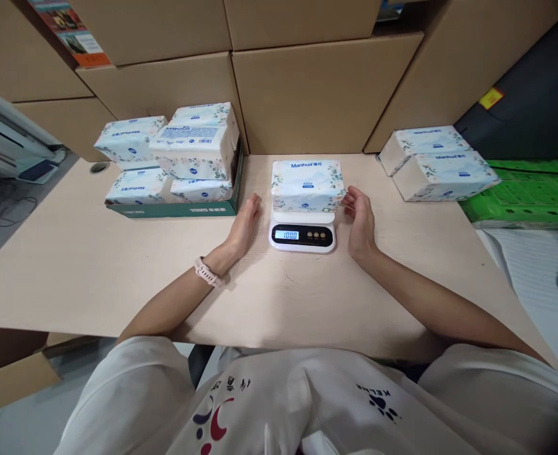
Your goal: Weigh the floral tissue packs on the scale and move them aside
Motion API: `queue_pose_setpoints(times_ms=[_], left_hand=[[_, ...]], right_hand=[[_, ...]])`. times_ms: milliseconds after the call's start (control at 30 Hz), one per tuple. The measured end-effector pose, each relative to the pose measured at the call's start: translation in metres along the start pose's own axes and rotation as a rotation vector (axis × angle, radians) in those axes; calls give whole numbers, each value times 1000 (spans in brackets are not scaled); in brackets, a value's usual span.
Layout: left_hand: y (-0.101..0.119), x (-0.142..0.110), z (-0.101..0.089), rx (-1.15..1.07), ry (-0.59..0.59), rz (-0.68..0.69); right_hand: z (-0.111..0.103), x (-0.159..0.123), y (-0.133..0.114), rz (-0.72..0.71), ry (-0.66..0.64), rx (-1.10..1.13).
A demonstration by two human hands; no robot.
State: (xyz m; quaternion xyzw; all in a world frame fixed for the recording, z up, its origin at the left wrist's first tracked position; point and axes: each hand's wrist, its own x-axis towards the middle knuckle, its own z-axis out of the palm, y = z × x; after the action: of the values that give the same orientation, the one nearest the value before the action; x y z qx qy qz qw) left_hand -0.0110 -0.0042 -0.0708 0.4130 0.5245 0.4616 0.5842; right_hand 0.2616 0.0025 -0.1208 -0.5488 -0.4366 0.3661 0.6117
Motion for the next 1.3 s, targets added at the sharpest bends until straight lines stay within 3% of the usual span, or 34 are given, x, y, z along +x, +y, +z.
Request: queue_pose_setpoints(times_ms=[433, 767, 1300], left_hand=[[-13, 4, 1, 38, 18, 76], [-20, 11, -1, 45, 33, 94], [-17, 6, -1, -48, 57, 78]], right_hand=[[1, 7, 1, -10, 12, -5], [2, 16, 17, -46, 34, 7], [1, 9, 9, -19, -31, 25]])
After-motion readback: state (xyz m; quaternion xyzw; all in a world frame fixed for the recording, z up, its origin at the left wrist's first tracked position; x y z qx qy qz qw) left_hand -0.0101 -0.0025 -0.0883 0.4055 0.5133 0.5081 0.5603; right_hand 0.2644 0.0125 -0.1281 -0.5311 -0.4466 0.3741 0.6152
